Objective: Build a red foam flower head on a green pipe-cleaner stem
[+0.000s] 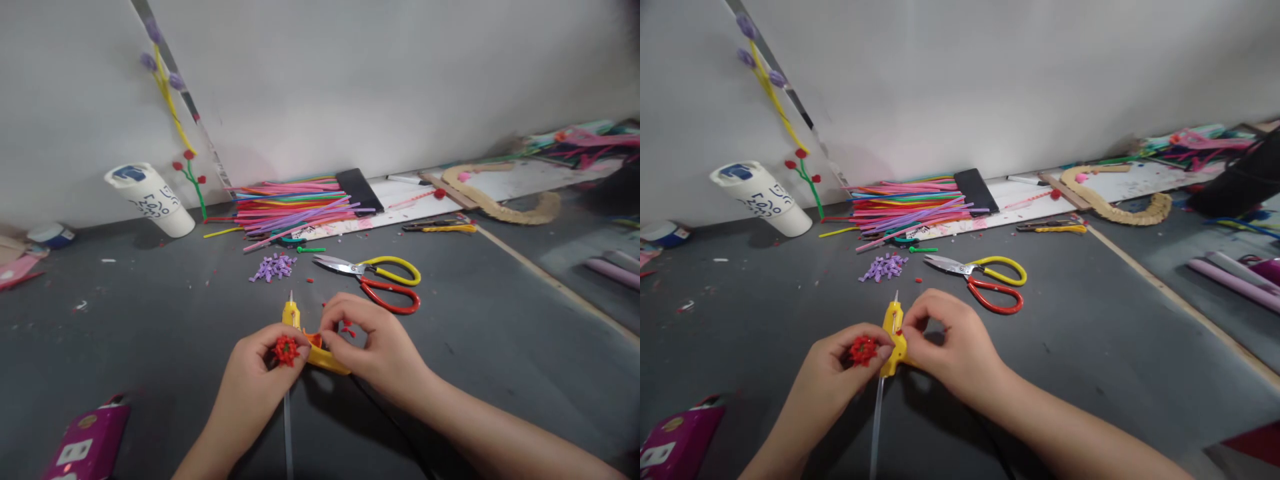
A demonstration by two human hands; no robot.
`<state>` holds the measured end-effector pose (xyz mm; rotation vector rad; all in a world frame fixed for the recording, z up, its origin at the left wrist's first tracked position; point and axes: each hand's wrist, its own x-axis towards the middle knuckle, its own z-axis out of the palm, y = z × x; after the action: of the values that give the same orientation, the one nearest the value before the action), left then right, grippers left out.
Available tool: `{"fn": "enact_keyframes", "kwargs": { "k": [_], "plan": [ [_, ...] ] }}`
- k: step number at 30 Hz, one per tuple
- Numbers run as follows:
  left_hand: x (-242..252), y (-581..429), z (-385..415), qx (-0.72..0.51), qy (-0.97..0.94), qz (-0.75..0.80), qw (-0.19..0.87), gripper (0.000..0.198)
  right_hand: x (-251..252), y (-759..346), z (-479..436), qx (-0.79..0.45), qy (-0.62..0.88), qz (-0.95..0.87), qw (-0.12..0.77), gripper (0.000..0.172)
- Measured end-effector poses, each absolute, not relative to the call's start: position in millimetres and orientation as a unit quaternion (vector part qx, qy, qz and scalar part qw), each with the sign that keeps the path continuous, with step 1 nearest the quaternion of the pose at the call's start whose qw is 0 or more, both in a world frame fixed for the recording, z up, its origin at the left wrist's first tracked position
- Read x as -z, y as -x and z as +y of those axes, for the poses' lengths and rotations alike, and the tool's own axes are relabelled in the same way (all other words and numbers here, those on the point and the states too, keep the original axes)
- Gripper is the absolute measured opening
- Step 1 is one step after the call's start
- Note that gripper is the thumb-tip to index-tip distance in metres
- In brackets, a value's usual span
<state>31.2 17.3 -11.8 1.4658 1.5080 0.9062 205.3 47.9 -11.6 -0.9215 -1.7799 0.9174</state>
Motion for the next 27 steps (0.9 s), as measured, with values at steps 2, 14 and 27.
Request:
{"fn": "enact_keyframes", "kwargs": {
  "k": [2, 14, 27],
  "plan": [
    [11, -32, 18, -0.346, -0.606, 0.606, 0.382, 0.013, 5, -211, 49, -0.364, 0.371, -0.711, 0.473, 0.014],
    [22, -33, 15, -0.268, -0.733, 0.585, 0.221, 0.021, 11, -205, 38, -0.257, 0.333, -0.798, 0.432, 0.014],
    [22, -34, 14, -0.248, -0.750, 0.579, 0.201, 0.022, 16, -203, 39, -0.138, 0.284, -0.846, 0.430, 0.015]
  ]
}}
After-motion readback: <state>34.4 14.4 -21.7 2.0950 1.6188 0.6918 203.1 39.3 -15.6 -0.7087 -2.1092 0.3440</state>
